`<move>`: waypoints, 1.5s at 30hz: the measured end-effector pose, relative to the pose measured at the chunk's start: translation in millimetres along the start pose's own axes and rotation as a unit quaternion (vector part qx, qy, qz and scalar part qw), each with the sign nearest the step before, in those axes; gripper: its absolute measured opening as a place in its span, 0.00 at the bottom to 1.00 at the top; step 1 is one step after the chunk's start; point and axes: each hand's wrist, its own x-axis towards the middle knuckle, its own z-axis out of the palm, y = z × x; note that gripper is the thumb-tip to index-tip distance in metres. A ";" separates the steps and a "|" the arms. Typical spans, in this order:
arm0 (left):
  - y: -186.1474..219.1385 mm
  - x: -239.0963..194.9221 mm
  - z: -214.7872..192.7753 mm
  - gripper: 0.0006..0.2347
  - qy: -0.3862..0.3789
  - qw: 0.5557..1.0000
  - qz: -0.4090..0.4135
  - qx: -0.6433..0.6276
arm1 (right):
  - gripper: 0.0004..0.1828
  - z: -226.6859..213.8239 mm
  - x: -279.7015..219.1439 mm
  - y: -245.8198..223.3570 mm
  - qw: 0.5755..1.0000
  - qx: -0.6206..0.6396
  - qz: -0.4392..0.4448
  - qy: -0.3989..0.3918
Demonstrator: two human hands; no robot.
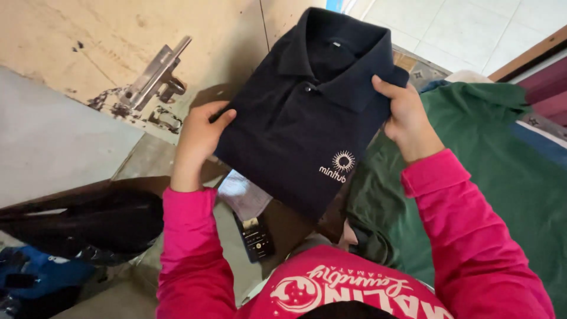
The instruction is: The person folds several t-shirts and polo shirts on a table using a cardboard template for alignment. They smooth the fabric, fold the sleeves and sides, and stack the finished items on the left side of the workspace.
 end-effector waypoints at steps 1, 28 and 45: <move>-0.9 0.7 0.1 0.13 -0.007 1.000 -0.018 -0.016 | 0.12 1.5 4.1 1.4 1.000 -0.005 0.006 0.006; -73.5 -72.8 12.4 0.10 0.074 0.939 -0.069 -0.329 | 0.14 -5.6 22.1 13.9 0.997 -0.019 0.050 0.050; 27.7 -93.8 24.2 0.16 0.254 0.958 0.057 0.117 | 0.16 -49.5 60.0 -56.1 0.990 0.005 0.041 -0.136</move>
